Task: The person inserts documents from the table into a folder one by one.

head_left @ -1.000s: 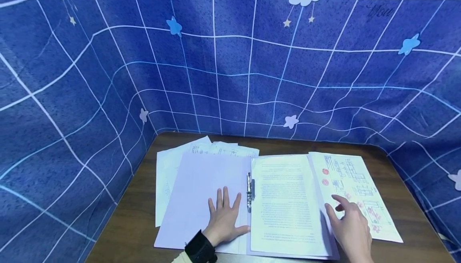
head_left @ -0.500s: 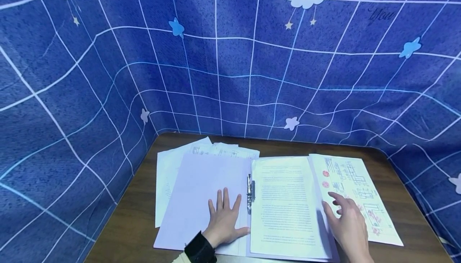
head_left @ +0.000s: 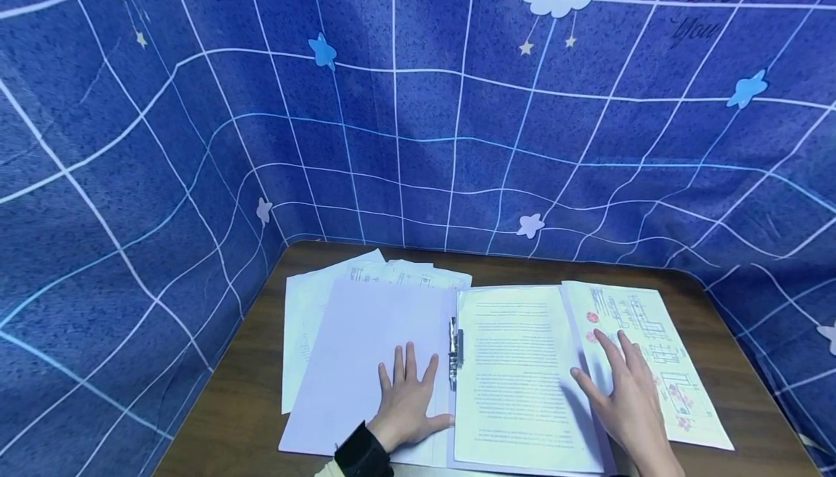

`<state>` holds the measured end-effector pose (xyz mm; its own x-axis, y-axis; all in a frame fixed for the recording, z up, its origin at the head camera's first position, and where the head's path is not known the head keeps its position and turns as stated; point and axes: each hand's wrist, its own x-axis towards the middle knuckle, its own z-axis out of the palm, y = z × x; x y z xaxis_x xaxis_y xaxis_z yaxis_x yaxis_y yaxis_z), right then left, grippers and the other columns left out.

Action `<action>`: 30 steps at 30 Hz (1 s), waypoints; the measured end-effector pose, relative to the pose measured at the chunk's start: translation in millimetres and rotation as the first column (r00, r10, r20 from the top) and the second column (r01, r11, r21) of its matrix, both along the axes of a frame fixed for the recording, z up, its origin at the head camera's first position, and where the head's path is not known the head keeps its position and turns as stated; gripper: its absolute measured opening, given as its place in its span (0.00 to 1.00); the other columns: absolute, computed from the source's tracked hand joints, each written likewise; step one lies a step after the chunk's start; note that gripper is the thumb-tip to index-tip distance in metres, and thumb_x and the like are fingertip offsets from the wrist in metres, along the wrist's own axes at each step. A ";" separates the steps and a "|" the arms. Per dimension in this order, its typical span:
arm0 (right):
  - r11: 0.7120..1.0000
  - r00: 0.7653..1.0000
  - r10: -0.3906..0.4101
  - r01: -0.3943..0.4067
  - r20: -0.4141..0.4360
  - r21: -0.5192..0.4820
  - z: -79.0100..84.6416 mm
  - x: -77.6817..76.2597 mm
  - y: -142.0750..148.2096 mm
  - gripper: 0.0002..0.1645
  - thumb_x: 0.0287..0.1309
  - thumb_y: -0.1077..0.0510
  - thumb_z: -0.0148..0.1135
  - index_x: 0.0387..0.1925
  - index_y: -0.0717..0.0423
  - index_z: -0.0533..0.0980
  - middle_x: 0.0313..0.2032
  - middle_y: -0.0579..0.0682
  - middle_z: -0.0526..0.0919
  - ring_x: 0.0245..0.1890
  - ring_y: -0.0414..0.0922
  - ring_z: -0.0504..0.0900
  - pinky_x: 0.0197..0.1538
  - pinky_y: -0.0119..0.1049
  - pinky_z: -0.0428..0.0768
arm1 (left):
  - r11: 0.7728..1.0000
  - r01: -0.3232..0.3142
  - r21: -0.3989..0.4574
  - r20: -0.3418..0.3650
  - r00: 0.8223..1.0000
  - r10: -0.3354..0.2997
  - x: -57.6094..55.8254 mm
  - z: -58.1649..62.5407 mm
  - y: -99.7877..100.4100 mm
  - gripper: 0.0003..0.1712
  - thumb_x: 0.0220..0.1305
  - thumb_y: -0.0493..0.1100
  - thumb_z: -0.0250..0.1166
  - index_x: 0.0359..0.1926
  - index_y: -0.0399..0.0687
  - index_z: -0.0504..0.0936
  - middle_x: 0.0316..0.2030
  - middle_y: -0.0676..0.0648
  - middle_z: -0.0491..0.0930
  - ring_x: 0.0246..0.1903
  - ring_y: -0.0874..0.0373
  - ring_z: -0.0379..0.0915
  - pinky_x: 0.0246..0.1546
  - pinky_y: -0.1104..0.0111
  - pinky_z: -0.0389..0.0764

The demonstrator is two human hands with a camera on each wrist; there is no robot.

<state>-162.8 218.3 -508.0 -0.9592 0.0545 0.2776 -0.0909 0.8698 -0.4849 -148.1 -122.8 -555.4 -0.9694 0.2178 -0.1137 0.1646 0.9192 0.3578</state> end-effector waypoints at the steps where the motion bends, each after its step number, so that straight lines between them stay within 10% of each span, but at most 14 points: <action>1: 1.000 1.000 0.007 -0.007 -0.011 0.004 -0.4 -0.3 1.1 0.46 0.58 0.47 0.75 0.71 0.58 0.66 0.72 0.77 0.55 0.71 0.80 0.51 0.66 0.77 0.51 | 1.000 -0.001 -0.002 0.000 1.000 0.001 0.0 -0.7 0.1 0.61 0.52 0.74 0.71 0.77 0.44 0.63 0.76 0.22 0.43 0.75 0.22 0.32 0.65 0.23 0.38; 21: 0.997 0.991 0.027 -0.016 -0.133 0.079 -13.4 -10.8 49.4 0.52 0.52 0.53 0.78 0.74 0.57 0.62 0.72 0.80 0.53 0.68 0.85 0.49 0.72 0.73 0.41 | 1.000 -0.007 0.010 0.006 1.000 0.007 1.4 3.3 1.1 0.62 0.52 0.74 0.71 0.78 0.44 0.63 0.77 0.22 0.41 0.76 0.23 0.31 0.65 0.23 0.36; 30: 0.995 0.995 -0.035 0.044 -0.096 0.090 -18.1 -10.8 76.5 0.50 0.54 0.52 0.76 0.73 0.57 0.61 0.72 0.80 0.52 0.67 0.86 0.51 0.61 0.81 0.51 | 1.000 0.005 0.015 -0.008 1.000 -0.004 1.0 1.5 0.4 0.61 0.53 0.74 0.71 0.78 0.43 0.63 0.77 0.22 0.42 0.76 0.22 0.31 0.65 0.23 0.37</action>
